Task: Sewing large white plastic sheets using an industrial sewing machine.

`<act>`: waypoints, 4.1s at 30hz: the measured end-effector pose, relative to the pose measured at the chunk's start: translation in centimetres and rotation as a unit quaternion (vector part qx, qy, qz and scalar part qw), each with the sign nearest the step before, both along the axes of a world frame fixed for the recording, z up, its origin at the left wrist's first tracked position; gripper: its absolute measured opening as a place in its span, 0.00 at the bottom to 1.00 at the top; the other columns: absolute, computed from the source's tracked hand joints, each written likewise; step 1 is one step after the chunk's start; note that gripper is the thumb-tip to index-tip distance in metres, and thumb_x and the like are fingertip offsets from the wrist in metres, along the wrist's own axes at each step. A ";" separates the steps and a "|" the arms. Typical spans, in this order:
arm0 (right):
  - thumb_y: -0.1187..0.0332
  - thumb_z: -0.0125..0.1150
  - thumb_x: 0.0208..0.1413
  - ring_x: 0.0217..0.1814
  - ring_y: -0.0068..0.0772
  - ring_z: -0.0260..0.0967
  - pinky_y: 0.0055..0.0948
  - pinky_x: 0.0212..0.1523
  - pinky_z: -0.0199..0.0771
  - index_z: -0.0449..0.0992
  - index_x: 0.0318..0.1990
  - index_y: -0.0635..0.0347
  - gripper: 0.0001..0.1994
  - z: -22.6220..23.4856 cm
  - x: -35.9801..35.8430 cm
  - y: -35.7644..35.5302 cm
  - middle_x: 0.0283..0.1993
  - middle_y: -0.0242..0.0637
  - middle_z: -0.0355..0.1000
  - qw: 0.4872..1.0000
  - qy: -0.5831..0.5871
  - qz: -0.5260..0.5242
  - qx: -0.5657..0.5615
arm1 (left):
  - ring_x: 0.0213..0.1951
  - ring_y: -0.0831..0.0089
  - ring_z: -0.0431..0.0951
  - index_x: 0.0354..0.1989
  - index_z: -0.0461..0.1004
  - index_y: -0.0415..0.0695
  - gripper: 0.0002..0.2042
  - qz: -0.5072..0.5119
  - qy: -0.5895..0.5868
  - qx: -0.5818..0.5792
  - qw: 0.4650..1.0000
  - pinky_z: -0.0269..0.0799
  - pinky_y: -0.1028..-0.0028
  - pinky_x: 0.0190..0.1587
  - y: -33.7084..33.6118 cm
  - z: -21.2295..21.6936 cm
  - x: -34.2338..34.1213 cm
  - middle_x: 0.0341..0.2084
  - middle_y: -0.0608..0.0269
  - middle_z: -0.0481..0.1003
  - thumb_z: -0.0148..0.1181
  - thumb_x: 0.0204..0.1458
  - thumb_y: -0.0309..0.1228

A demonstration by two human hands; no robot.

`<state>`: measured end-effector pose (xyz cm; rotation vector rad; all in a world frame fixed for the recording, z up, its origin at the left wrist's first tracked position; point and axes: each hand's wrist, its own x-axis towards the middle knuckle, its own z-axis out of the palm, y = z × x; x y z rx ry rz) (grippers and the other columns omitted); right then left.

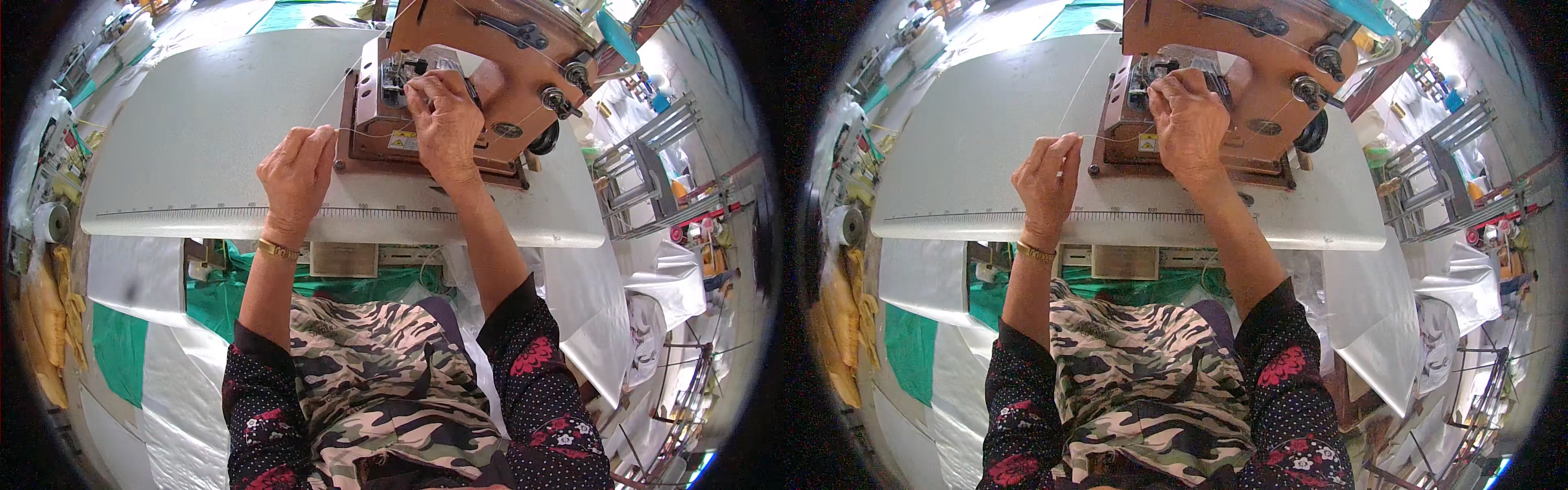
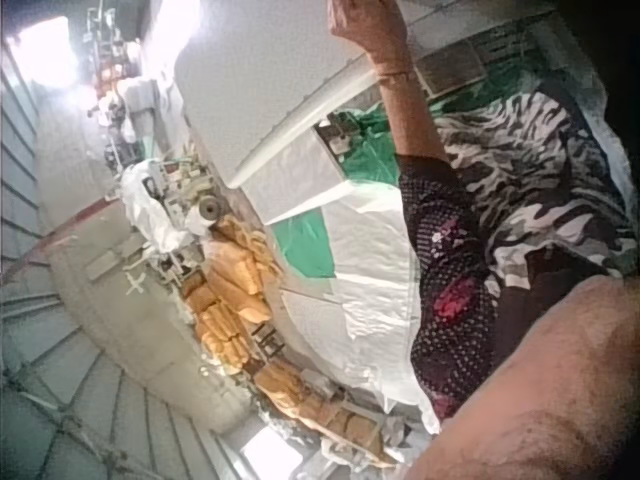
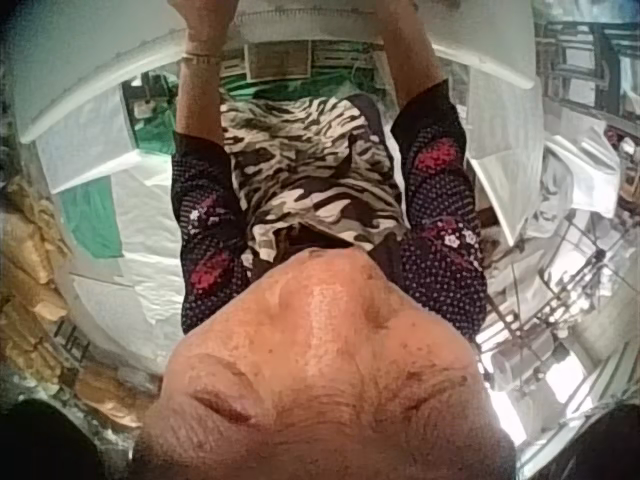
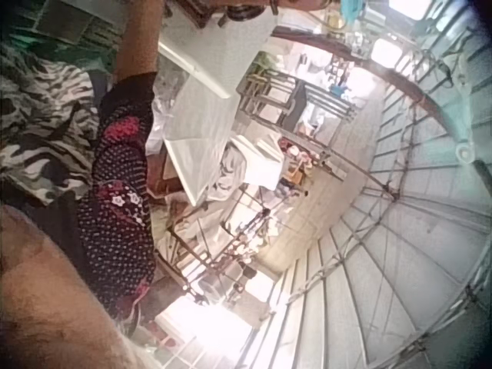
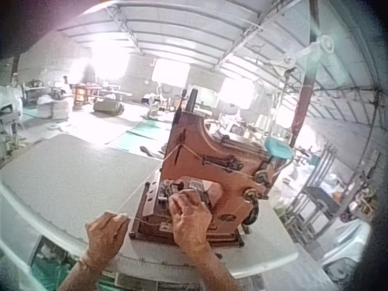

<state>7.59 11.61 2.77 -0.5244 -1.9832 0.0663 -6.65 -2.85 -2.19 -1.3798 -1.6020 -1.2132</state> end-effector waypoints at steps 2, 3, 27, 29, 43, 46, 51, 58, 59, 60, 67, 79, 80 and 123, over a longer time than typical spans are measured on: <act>0.70 0.64 0.50 0.38 0.44 0.74 0.38 0.38 0.74 0.79 0.37 0.56 0.06 0.4 0.1 -0.1 0.40 0.35 0.73 1.000 -0.008 0.002 -0.029 | 0.21 0.76 0.75 0.34 0.78 0.48 0.06 -0.003 0.011 0.006 1.000 0.69 0.76 0.22 0.0 0.3 0.1 0.26 0.69 0.75 0.67 0.48 0.26; 0.70 0.64 0.50 0.38 0.44 0.74 0.38 0.38 0.74 0.79 0.37 0.56 0.06 0.5 0.1 -0.1 0.40 0.35 0.73 1.000 -0.008 0.002 -0.029 | 0.21 0.76 0.75 0.34 0.78 0.48 0.06 -0.003 0.011 0.006 1.000 0.69 0.76 0.22 0.1 0.3 0.2 0.26 0.69 0.75 0.67 0.48 0.26; 0.69 0.60 0.53 0.39 0.48 0.75 0.41 0.40 0.76 0.76 0.37 0.60 0.06 1.7 0.0 1.0 0.42 0.41 0.72 0.994 -0.107 0.014 0.002 | 0.23 0.72 0.76 0.34 0.77 0.49 0.06 -0.005 -0.016 -0.005 1.000 0.71 0.74 0.25 -0.1 0.3 0.3 0.26 0.69 0.71 0.66 0.48 0.30; 0.69 0.61 0.53 0.39 0.48 0.75 0.40 0.39 0.76 0.75 0.36 0.60 0.06 1.8 0.2 1.1 0.41 0.42 0.72 0.993 -0.120 0.010 0.005 | 0.24 0.72 0.76 0.34 0.77 0.49 0.06 -0.015 -0.017 0.000 1.000 0.72 0.73 0.25 0.0 0.2 0.3 0.26 0.68 0.72 0.66 0.47 0.29; 0.71 0.62 0.51 0.39 0.46 0.73 0.41 0.40 0.72 0.77 0.34 0.60 0.04 1.4 -0.2 1.7 0.37 0.41 0.72 0.995 -0.090 0.040 -0.008 | 0.24 0.73 0.75 0.33 0.77 0.47 0.08 -0.061 0.007 0.041 0.997 0.72 0.73 0.25 -0.2 0.3 0.2 0.29 0.68 0.72 0.68 0.44 0.27; 0.70 0.62 0.51 0.39 0.46 0.73 0.40 0.41 0.71 0.77 0.34 0.60 0.05 1.3 -0.1 1.9 0.37 0.40 0.72 0.995 -0.088 0.044 -0.015 | 0.23 0.74 0.74 0.33 0.77 0.48 0.08 -0.067 0.011 0.052 0.996 0.72 0.74 0.25 -0.2 0.3 0.2 0.31 0.68 0.72 0.68 0.44 0.27; 0.70 0.64 0.50 0.37 0.46 0.73 0.41 0.39 0.72 0.77 0.33 0.59 0.05 1.4 -0.3 1.8 0.35 0.39 0.72 0.996 -0.081 0.022 -0.022 | 0.23 0.77 0.72 0.33 0.77 0.48 0.08 -0.059 0.014 0.032 0.998 0.71 0.76 0.25 -0.5 0.0 0.0 0.37 0.70 0.73 0.69 0.44 0.30; 0.70 0.64 0.50 0.36 0.46 0.74 0.40 0.37 0.72 0.77 0.33 0.58 0.05 1.4 -0.3 2.2 0.34 0.40 0.72 0.996 -0.090 0.021 -0.006 | 0.26 0.79 0.71 0.45 0.78 0.47 0.16 -0.094 -0.016 0.150 0.984 0.68 0.79 0.25 -1.2 0.9 0.3 0.44 0.66 0.72 0.67 0.48 0.37; 0.69 0.64 0.50 0.36 0.46 0.73 0.41 0.37 0.71 0.77 0.33 0.58 0.05 1.2 -0.4 2.3 0.34 0.40 0.72 0.996 -0.090 0.022 -0.001 | 0.26 0.79 0.71 0.46 0.77 0.44 0.16 -0.097 -0.046 0.207 0.972 0.67 0.80 0.26 -0.9 0.9 0.3 0.44 0.65 0.73 0.65 0.50 0.36; 0.69 0.64 0.50 0.36 0.47 0.73 0.41 0.37 0.71 0.77 0.33 0.58 0.05 1.2 -0.4 2.4 0.34 0.40 0.72 0.996 -0.090 0.023 0.004 | 0.27 0.78 0.71 0.47 0.77 0.40 0.16 -0.100 -0.075 0.263 0.957 0.67 0.81 0.26 -0.7 1.0 0.1 0.43 0.64 0.74 0.64 0.52 0.34; 0.69 0.64 0.50 0.36 0.48 0.73 0.42 0.37 0.71 0.77 0.32 0.59 0.05 1.3 -0.1 2.2 0.33 0.40 0.72 0.996 -0.085 0.009 -0.007 | 0.34 0.75 0.76 0.44 0.79 0.44 0.09 -0.178 -0.193 0.020 0.965 0.71 0.78 0.35 3.7 3.9 -2.7 0.36 0.65 0.79 0.59 0.57 0.29; 0.66 0.61 0.52 0.38 0.49 0.72 0.42 0.39 0.69 0.77 0.33 0.61 0.08 1.5 -0.4 1.7 0.34 0.45 0.72 0.997 -0.069 0.019 -0.034 | 0.40 0.75 0.76 0.45 0.79 0.45 0.11 -0.317 -0.204 -0.176 0.909 0.74 0.73 0.46 11.0 5.4 -4.4 0.41 0.67 0.79 0.63 0.54 0.31; 0.65 0.60 0.52 0.38 0.49 0.72 0.43 0.39 0.69 0.77 0.34 0.61 0.08 1.5 -0.6 1.5 0.34 0.45 0.72 0.997 -0.072 0.013 -0.031 | 0.41 0.76 0.76 0.44 0.80 0.44 0.10 -0.369 -0.220 -0.148 0.891 0.73 0.74 0.47 11.0 5.3 -4.8 0.41 0.67 0.79 0.63 0.53 0.30; 0.67 0.61 0.53 0.37 0.47 0.73 0.40 0.39 0.71 0.76 0.34 0.61 0.07 0.9 -0.4 1.4 0.33 0.43 0.72 0.999 -0.045 0.008 -0.005 | 0.39 0.75 0.79 0.40 0.82 0.48 0.10 -0.360 -0.206 -0.127 0.901 0.75 0.77 0.45 10.3 4.5 -3.7 0.36 0.65 0.79 0.60 0.52 0.21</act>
